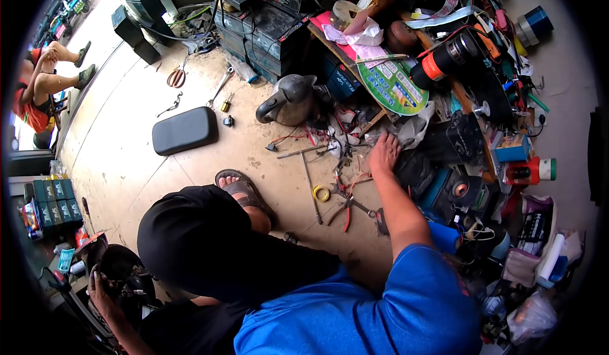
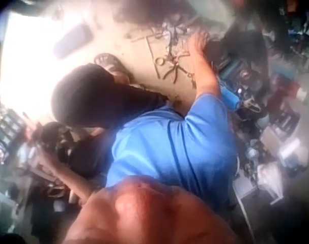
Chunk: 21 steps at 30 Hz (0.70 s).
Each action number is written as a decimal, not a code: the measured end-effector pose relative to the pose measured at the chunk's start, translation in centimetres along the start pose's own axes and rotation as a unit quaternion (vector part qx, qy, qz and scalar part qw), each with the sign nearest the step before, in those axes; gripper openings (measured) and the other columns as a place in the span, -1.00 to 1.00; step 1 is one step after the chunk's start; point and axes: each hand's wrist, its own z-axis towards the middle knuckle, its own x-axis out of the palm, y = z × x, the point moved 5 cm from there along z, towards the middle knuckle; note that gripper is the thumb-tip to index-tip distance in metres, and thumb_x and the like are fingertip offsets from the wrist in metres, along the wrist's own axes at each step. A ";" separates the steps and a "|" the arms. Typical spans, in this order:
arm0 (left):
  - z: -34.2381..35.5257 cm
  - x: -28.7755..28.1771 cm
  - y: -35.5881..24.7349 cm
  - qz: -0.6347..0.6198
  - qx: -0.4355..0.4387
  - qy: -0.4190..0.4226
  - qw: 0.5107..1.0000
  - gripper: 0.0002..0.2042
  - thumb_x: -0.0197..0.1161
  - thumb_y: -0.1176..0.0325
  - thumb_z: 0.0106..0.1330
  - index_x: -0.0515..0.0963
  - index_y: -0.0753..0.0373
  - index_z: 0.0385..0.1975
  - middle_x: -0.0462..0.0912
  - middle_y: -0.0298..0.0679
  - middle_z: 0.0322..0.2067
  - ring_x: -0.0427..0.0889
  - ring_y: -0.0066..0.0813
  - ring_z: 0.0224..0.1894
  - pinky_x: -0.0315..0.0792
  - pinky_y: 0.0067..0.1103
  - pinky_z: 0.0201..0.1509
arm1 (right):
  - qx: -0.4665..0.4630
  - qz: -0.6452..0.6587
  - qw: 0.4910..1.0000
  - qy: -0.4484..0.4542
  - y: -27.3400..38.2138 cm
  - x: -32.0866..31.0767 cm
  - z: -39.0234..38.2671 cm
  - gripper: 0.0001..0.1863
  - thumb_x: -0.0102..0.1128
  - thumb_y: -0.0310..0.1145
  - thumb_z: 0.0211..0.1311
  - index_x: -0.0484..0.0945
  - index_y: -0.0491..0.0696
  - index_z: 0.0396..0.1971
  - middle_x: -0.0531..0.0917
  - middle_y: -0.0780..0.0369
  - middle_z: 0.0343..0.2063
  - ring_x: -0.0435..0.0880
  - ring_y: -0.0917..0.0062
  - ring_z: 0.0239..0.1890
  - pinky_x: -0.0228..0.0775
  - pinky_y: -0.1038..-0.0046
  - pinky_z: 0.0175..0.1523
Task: The person manipulates the exposed wiring of a motorcycle under the seat, using pliers to strip insulation and connect wires, and then picks up a component from a cluttered table.
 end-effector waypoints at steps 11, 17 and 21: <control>-0.8 -0.1 -0.2 0.008 -0.012 -0.009 1.000 -0.73 0.17 0.27 0.59 0.60 0.26 0.13 0.54 -0.43 -0.43 0.40 -0.72 -0.53 0.34 -0.71 -0.42 | 0.116 -0.195 0.941 0.251 -6.5 1.2 8.0 -0.33 0.30 -0.04 0.25 0.47 0.06 0.35 0.35 0.05 0.39 0.38 0.20 0.33 0.26 0.14 0.32; -0.6 -0.3 0.4 0.004 0.007 0.029 1.000 -0.74 0.17 0.27 0.58 0.60 0.26 0.11 0.51 -0.43 -0.46 0.38 -0.72 -0.56 0.33 -0.69 -0.45 | 0.088 -0.194 0.938 0.275 -0.1 1.9 4.8 -0.55 0.03 -0.28 0.44 0.48 -0.19 0.21 0.50 -0.03 0.24 0.58 0.15 0.22 0.50 0.13 0.13; -0.5 -0.4 0.8 0.015 -0.006 0.021 1.000 -0.75 0.19 0.29 0.57 0.60 0.26 0.10 0.50 -0.43 -0.48 0.38 -0.71 -0.56 0.34 -0.69 -0.45 | -0.067 -0.034 0.952 0.295 10.6 -4.6 1.9 -0.77 0.25 -0.24 0.31 0.79 0.01 -0.19 0.81 0.07 -0.15 0.81 0.22 -0.06 0.64 0.25 -0.04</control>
